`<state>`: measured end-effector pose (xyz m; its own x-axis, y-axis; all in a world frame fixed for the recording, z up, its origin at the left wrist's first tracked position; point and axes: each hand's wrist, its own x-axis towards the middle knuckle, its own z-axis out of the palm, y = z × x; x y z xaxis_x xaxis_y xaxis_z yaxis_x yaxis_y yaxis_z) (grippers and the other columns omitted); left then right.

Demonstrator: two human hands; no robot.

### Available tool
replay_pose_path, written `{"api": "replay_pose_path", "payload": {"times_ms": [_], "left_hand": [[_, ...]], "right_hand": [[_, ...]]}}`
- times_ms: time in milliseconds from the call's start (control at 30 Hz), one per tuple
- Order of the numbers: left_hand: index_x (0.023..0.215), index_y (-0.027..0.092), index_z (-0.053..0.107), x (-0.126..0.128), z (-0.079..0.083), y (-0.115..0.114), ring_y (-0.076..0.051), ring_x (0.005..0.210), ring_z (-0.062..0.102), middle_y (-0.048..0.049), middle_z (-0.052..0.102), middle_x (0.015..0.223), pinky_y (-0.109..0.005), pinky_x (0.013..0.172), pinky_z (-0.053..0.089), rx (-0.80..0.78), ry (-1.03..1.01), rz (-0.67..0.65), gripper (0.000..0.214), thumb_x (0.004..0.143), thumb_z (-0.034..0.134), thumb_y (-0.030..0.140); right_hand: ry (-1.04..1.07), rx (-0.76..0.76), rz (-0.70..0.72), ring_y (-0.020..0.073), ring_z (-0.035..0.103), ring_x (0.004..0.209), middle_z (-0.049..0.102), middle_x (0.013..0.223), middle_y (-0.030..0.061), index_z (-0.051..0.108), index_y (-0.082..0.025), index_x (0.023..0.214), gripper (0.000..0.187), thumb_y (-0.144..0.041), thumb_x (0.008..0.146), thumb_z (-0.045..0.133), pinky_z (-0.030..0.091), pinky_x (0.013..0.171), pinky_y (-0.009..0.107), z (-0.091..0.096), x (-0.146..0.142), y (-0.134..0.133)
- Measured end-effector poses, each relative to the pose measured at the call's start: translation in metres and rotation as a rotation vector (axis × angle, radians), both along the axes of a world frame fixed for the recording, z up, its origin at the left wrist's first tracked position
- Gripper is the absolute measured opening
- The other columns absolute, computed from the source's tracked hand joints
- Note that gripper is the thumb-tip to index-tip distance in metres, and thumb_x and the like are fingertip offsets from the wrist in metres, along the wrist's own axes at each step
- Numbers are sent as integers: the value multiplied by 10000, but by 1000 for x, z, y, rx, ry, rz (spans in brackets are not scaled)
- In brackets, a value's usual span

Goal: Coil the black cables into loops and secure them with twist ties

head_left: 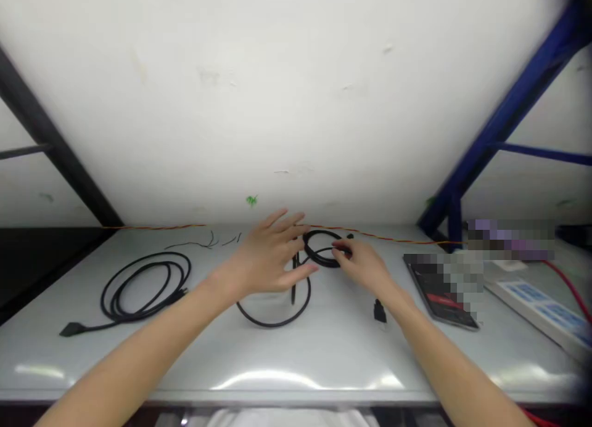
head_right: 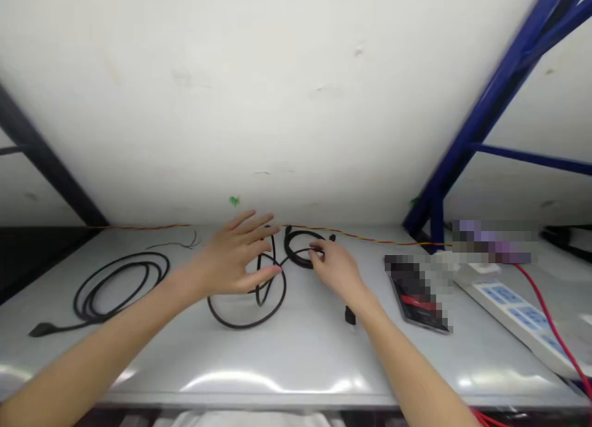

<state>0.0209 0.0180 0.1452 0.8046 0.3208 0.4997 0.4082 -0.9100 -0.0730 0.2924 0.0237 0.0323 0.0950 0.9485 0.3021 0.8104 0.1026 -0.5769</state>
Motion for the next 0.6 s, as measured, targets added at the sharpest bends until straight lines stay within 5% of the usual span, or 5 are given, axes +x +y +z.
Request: {"api": "replay_pose_path", "payload": {"times_ms": [100, 200, 300, 433, 600], "left_hand": [[987, 201, 757, -31, -15, 12, -331, 1296, 640, -122, 748, 1256, -514, 1221, 410, -147, -23, 122, 311, 962, 641, 488], [1361, 201, 644, -74, -39, 14, -323, 1348, 608, -134, 630, 1469, -486, 1166, 475, -358, -94, 369, 501, 992, 576, 533], [1525, 215, 523, -106, -66, 9, -350, 1420, 537, -128, 565, 1541, -516, 1210, 418, -526, -53, 477, 629, 1009, 523, 574], [1603, 216, 416, -116, -94, 5, -346, 1511, 426, -123, 444, 1635, -546, 1274, 312, -625, 31, 430, 656, 1044, 452, 557], [1649, 257, 312, -96, -104, 4, -335, 1586, 276, -101, 252, 1722, -551, 1309, 223, -620, 117, 290, 707, 1035, 493, 557]], "right_hand": [[57, -42, 25, 285, 710, 848, 800, 1020, 99, 801, -227, 1103, 319, -367, 914, 585, 531, 796, 420, 2, 8, -2], [118, -11, 47, 260, 684, 778, 799, 1004, 92, 821, -236, 1075, 312, -371, 906, 595, 524, 765, 402, 3, 8, -2], [167, 34, 62, 243, 651, 765, 760, 972, 93, 810, -228, 1148, 368, -400, 922, 575, 525, 764, 401, 5, 1, 0], [377, 80, 166, 240, 640, 938, 682, 1040, 81, 788, -223, 1195, 399, -434, 932, 574, 526, 879, 412, 19, -17, 5], [815, -145, 320, 209, 662, 923, 708, 1109, 69, 759, -254, 1238, 427, -487, 895, 653, 557, 796, 343, 51, -49, 22]]}}
